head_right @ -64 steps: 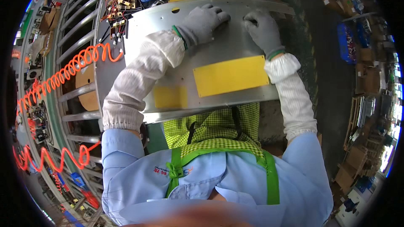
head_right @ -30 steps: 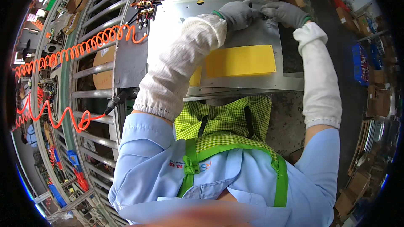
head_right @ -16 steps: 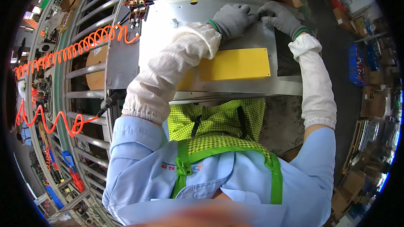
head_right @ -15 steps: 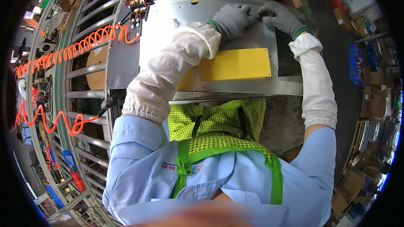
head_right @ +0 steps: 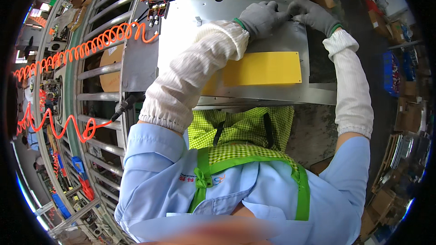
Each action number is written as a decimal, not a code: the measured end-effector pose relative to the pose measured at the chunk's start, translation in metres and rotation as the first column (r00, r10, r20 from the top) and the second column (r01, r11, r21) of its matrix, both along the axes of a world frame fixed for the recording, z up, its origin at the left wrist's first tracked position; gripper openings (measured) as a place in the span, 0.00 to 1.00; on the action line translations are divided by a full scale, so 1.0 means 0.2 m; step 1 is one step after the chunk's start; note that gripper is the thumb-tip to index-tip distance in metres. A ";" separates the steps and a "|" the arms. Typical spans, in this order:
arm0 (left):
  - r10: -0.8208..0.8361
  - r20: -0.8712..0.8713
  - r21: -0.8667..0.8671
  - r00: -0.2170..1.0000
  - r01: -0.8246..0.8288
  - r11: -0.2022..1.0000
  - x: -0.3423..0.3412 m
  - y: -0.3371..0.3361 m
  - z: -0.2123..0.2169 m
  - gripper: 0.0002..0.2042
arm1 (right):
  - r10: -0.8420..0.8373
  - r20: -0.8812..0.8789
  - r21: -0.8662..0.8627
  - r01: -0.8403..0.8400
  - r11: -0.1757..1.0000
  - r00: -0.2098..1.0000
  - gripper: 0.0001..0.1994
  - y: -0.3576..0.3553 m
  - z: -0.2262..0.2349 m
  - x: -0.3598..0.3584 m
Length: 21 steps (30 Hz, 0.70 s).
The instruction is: The recorder is assembling components on a metal plate, using an air screwdriver to fasten screws.
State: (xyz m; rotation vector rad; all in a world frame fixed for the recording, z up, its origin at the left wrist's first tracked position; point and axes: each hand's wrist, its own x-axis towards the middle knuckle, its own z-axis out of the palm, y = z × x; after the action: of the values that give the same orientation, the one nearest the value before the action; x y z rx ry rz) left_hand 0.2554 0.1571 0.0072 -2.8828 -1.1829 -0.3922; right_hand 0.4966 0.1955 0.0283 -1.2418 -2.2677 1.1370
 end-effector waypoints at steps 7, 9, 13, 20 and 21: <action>0.037 -0.068 -0.075 0.997 -0.042 0.996 0.00 -0.01 0.00 0.25 | 0.074 0.296 0.421 -0.200 0.885 0.952 0.12 -0.01 -0.06 -0.01; 0.033 0.011 -0.046 0.999 -0.032 0.998 -0.01 -0.01 0.00 0.25 | 0.087 0.170 0.485 -0.161 0.859 0.982 0.10 -0.01 -0.08 0.00; 0.021 0.045 -0.022 0.999 -0.020 1.000 -0.01 0.00 -0.02 0.26 | 0.070 -0.041 0.274 -0.056 0.960 0.997 0.10 -0.02 -0.10 0.01; 0.006 0.055 -0.037 0.998 -0.004 0.999 -0.01 -0.01 -0.01 0.27 | 0.059 0.135 0.223 -0.088 0.971 0.989 0.12 -0.02 -0.04 0.01; -0.002 0.067 -0.038 0.998 0.004 0.999 -0.02 -0.01 0.00 0.28 | 0.013 0.113 0.178 -0.033 0.983 0.993 0.12 -0.02 -0.03 0.00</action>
State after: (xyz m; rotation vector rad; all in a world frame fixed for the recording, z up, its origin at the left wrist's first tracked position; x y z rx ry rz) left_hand 0.2522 0.1552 0.0067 -2.9261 -1.2087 -0.4753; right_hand 0.4968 0.1919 0.0218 -1.2380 -2.4116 0.8664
